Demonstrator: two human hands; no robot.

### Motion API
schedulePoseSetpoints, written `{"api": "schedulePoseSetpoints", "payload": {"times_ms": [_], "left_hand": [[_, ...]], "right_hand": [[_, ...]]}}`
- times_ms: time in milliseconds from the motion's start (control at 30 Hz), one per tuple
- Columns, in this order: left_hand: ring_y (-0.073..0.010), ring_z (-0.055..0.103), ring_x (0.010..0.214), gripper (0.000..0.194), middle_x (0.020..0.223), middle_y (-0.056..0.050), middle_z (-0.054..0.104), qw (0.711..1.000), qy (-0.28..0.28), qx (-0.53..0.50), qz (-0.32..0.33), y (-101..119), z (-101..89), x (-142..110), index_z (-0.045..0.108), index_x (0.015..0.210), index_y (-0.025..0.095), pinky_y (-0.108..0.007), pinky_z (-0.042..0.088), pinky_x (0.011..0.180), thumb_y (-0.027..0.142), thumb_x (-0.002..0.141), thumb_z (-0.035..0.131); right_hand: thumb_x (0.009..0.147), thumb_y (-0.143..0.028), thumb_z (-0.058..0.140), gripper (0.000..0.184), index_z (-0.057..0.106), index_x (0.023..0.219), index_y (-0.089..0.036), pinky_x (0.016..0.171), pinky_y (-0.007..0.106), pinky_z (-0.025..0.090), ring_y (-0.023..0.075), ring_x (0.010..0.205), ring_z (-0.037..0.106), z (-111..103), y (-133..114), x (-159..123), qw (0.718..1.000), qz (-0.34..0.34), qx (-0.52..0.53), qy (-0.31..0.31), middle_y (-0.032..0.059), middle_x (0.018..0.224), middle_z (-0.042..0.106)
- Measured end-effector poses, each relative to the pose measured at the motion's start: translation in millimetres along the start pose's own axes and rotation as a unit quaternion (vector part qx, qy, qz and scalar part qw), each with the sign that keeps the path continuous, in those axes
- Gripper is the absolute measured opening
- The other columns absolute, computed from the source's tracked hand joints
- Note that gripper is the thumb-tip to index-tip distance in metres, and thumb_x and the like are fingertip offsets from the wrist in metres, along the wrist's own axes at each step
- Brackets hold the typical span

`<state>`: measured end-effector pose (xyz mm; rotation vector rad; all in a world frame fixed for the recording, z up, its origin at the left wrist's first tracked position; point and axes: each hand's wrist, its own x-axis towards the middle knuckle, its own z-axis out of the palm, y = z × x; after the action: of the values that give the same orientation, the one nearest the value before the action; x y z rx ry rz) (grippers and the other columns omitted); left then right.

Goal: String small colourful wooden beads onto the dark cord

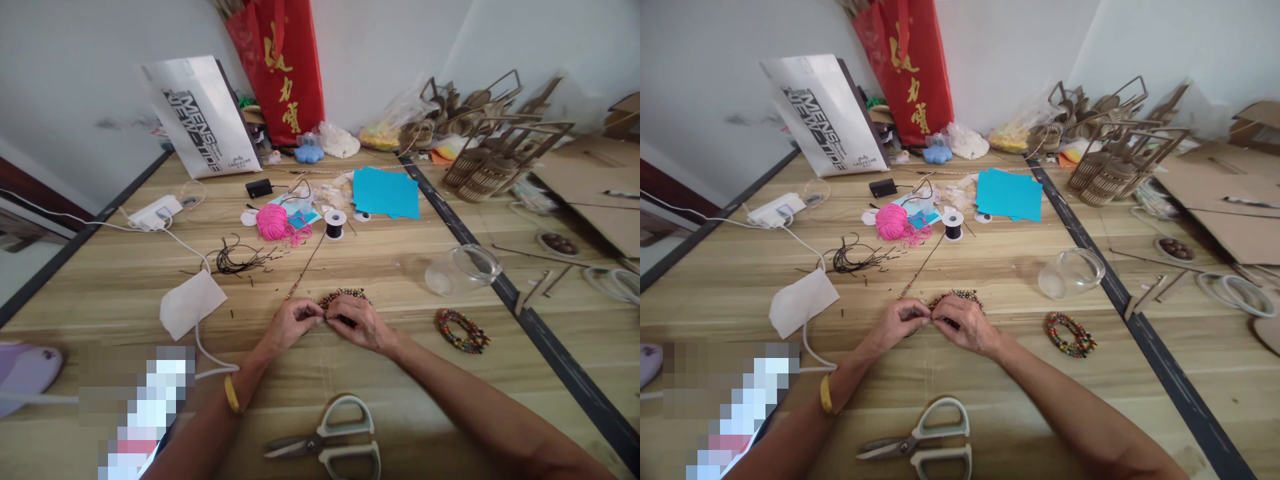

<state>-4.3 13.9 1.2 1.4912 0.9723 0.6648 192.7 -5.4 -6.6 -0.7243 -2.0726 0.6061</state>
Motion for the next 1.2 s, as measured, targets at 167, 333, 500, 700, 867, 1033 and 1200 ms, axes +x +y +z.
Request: {"api": "schedulePoseSetpoints", "payload": {"times_ms": [167,333,500,700,867,1033,1200], "left_hand": [[-0.0129,0.058,0.070,0.017,0.072,-0.002,0.064,0.999,-0.001,-0.051,-0.010,4.6,1.3,-0.3,0.064,0.078,0.012,-0.023,0.044,0.068,0.023,0.068,0.072],[-0.0134,0.059,0.073,0.022,0.076,-0.002,0.064,0.998,-0.007,-0.059,-0.015,6.6,1.5,-0.7,0.061,0.086,0.013,-0.024,0.045,0.068,0.021,0.069,0.072],[-0.0136,0.060,0.075,0.025,0.078,-0.003,0.064,0.997,-0.005,-0.070,-0.009,2.2,1.4,-0.3,0.059,0.091,0.013,-0.024,0.044,0.069,0.021,0.070,0.071],[-0.0134,0.059,0.075,0.025,0.078,-0.003,0.063,0.998,-0.008,-0.067,-0.011,1.4,1.3,-0.5,0.059,0.092,0.013,-0.025,0.044,0.070,0.021,0.071,0.070],[-0.0150,0.059,0.078,0.024,0.083,-0.005,0.063,0.999,-0.007,-0.044,-0.011,3.1,1.6,-1.4,0.060,0.091,0.013,-0.026,0.045,0.072,0.021,0.070,0.070],[-0.0136,0.058,0.076,0.028,0.083,-0.004,0.064,0.999,-0.013,-0.050,-0.015,6.0,2.8,-3.3,0.062,0.093,0.013,-0.024,0.045,0.069,0.020,0.068,0.072],[-0.0129,0.058,0.073,0.024,0.079,-0.004,0.065,0.998,-0.007,-0.065,-0.018,4.9,3.3,-2.4,0.065,0.087,0.012,-0.023,0.044,0.068,0.022,0.067,0.073]], "right_hand": [[0.090,-0.017,0.053,0.006,0.059,0.091,-0.016,0.072,0.028,0.050,0.0159,0.080,0.060,0.8,1.0,-0.8,1.000,0.006,-0.001,-0.002,0.0075,0.084,0.064],[0.091,-0.018,0.053,0.008,0.061,0.093,-0.017,0.074,0.028,0.051,0.0160,0.082,0.061,1.5,2.1,-1.2,1.000,0.001,0.002,-0.007,0.0077,0.086,0.065],[0.090,-0.017,0.053,0.011,0.062,0.097,-0.017,0.077,0.030,0.052,0.0169,0.085,0.062,2.6,3.1,-2.3,1.000,-0.004,0.000,0.005,0.0082,0.088,0.067],[0.091,-0.015,0.052,0.012,0.061,0.097,-0.016,0.074,0.029,0.052,0.0161,0.083,0.062,3.9,5.4,-4.7,1.000,0.006,-0.012,0.012,0.0079,0.087,0.067],[0.094,-0.016,0.047,0.014,0.061,0.097,-0.015,0.076,0.030,0.052,0.0169,0.085,0.060,2.0,2.2,-4.3,0.997,-0.021,-0.070,-0.007,0.0092,0.090,0.065],[0.093,-0.016,0.048,0.014,0.062,0.096,-0.015,0.072,0.028,0.051,0.0168,0.083,0.058,-1.4,-5.8,-2.0,0.987,-0.064,-0.148,-0.001,0.0098,0.092,0.064],[0.092,-0.013,0.049,0.014,0.062,0.097,-0.014,0.070,0.028,0.050,0.0166,0.081,0.058,-2.3,-9.3,-0.7,0.982,-0.078,-0.172,-0.001,0.0091,0.088,0.064]]}}
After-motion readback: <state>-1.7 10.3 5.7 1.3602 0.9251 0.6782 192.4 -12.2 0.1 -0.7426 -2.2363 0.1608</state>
